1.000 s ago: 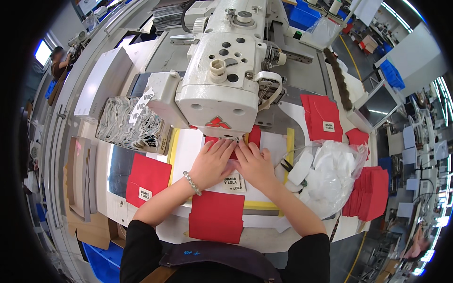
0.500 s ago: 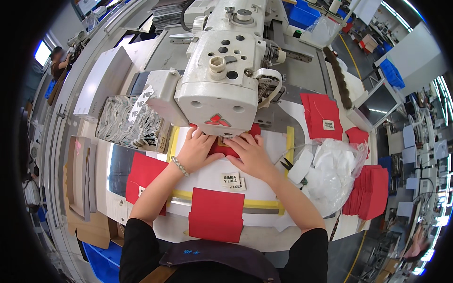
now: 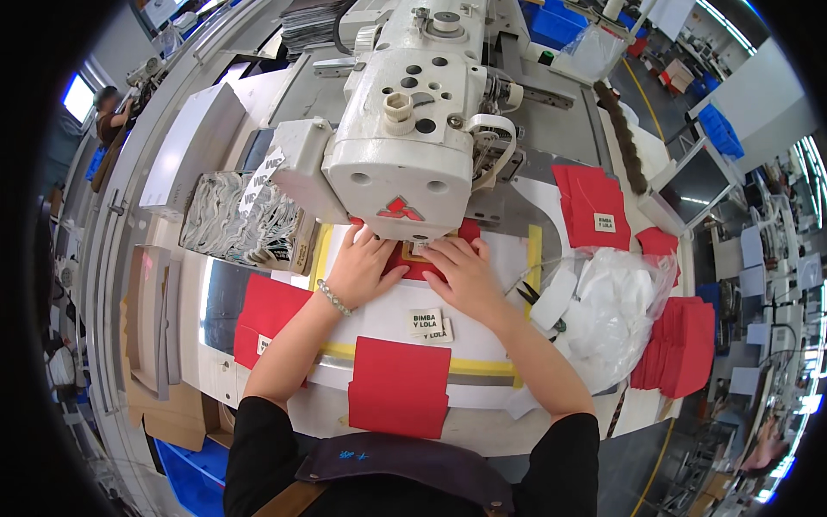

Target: The person places white rectangular labels onto red fabric pieces and sews them using a sewing machine. They repeatedly pick up labels, align them on the fabric, guide the fabric under the needle, and trim threads with scissors. Finished pieces are stacked to the left.

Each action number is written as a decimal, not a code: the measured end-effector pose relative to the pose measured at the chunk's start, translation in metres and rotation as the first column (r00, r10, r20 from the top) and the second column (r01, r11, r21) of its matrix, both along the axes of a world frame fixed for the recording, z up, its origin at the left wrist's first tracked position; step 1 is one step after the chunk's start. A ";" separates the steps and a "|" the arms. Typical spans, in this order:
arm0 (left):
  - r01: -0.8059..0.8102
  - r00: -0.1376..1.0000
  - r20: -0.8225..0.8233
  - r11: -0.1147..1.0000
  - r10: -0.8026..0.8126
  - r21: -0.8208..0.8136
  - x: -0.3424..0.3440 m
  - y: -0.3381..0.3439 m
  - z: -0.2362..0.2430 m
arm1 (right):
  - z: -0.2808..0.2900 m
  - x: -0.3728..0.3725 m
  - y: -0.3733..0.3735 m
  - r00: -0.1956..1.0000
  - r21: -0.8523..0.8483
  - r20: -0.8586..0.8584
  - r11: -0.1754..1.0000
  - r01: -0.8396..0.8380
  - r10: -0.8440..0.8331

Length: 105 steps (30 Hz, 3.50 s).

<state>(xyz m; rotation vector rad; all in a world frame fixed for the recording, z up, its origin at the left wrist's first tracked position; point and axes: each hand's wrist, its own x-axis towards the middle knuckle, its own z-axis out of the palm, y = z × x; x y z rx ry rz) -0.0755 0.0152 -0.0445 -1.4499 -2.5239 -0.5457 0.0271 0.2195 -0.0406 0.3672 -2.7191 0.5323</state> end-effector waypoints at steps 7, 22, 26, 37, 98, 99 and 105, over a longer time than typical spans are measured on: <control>-0.001 1.000 -0.031 1.000 0.002 0.031 -0.004 -0.001 -0.002 | 0.002 -0.001 0.001 0.999 -0.008 -0.038 1.000 0.005 -0.006; -0.069 0.997 -0.023 0.997 0.070 0.026 -0.001 0.005 -0.002 | -0.005 0.000 0.004 0.998 0.052 -0.059 0.998 0.019 -0.016; -0.067 0.997 -0.024 0.998 0.067 0.008 -0.004 0.005 -0.004 | -0.004 -0.001 0.002 0.994 0.070 -0.112 0.997 0.016 -0.008; -0.035 0.996 -0.082 0.998 0.031 -0.050 -0.005 0.003 -0.004 | -0.010 0.003 0.002 0.993 0.129 -0.118 0.992 0.010 0.005; 0.186 0.977 -0.107 0.982 -0.183 0.023 -0.018 -0.029 0.011 | -0.002 0.000 0.000 0.981 0.120 -0.032 0.975 -0.188 0.193; 0.198 0.974 -0.116 0.980 -0.195 0.014 -0.020 -0.027 0.009 | -0.002 0.000 0.000 0.980 0.107 -0.033 0.976 -0.190 0.194; 0.239 0.956 -0.164 0.970 -0.244 -0.051 -0.029 -0.017 0.002 | -0.001 0.001 0.000 0.984 0.095 -0.041 0.981 -0.168 0.172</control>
